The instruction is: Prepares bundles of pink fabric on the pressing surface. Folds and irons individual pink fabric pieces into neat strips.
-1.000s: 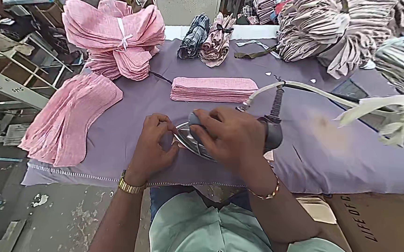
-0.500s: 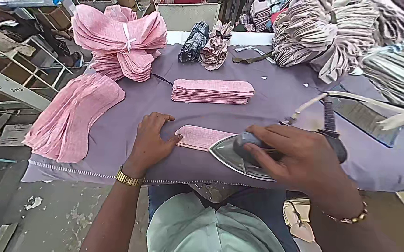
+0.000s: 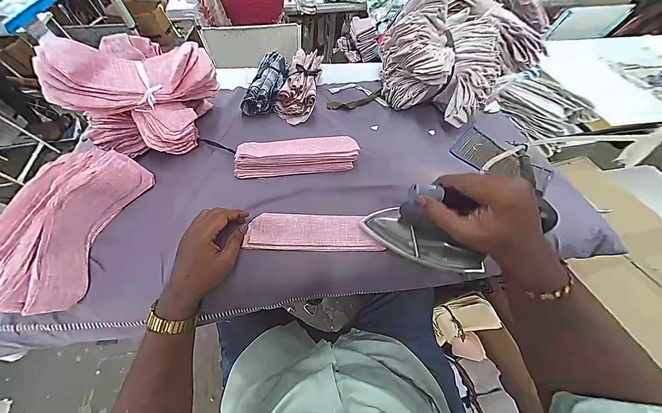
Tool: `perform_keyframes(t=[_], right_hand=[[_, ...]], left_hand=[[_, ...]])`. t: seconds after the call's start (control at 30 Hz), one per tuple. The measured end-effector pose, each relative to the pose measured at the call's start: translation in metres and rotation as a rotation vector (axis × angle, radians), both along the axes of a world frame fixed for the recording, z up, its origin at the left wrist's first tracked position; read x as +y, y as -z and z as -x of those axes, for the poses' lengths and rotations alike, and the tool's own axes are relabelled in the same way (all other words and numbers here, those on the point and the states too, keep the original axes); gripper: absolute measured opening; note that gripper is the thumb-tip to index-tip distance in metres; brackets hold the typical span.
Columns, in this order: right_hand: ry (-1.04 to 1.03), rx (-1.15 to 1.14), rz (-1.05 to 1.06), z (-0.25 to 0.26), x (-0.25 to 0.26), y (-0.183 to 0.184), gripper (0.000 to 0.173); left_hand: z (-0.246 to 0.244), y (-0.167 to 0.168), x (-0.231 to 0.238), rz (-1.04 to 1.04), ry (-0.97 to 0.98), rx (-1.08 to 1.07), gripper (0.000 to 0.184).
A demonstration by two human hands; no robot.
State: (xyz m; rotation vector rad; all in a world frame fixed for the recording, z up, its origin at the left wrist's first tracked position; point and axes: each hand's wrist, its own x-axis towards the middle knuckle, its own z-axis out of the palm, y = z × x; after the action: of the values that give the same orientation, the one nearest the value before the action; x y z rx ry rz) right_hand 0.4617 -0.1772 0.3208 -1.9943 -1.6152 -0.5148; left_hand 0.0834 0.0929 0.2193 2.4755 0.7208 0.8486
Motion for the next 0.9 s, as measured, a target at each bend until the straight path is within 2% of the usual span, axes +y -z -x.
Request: perform_keyframes(t=[0.13, 0.27, 0.33, 0.43, 0.57, 0.63, 0.7, 0.8, 0.9], right_hand=[[0.258, -0.031, -0.092, -0.051, 0.019, -0.003, 0.048], [0.448, -0.115, -0.04, -0.084, 0.032, 0.024, 0.057], [0.496, -0.156, -0.077, -0.086, 0.035, 0.031, 0.056], [0.348, -0.066, -0.132, -0.058, 0.032, 0.039, 0.045], [-0.107, 0.199, -0.083, 0.01, 0.037, 0.073, 0.032], [-0.202, 0.332, -0.011, 0.035, 0.039, 0.089, 0.035], [-0.196, 0.367, 0.068, 0.049, 0.037, 0.097, 0.042], [-0.209, 0.421, 0.075, 0.054, 0.037, 0.095, 0.049], [-0.391, 0.813, -0.018, 0.053, 0.042, 0.075, 0.047]], left_hand=[[0.003, 0.001, 0.001, 0.03, 0.013, -0.065, 0.029], [0.0, 0.002, 0.002, -0.01, -0.01, -0.057, 0.03], [-0.008, 0.0, 0.0, -0.02, -0.028, -0.041, 0.03], [-0.026, -0.007, -0.004, -0.003, 0.007, 0.025, 0.034], [-0.043, -0.011, -0.004, 0.0, 0.023, 0.205, 0.043], [-0.043, -0.021, -0.001, 0.094, 0.071, 0.267, 0.036], [-0.039, -0.032, 0.002, 0.195, 0.154, 0.298, 0.026], [-0.027, -0.046, 0.0, 0.279, 0.315, 0.151, 0.019], [-0.022, -0.064, 0.0, 0.332, 0.39, -0.112, 0.016]])
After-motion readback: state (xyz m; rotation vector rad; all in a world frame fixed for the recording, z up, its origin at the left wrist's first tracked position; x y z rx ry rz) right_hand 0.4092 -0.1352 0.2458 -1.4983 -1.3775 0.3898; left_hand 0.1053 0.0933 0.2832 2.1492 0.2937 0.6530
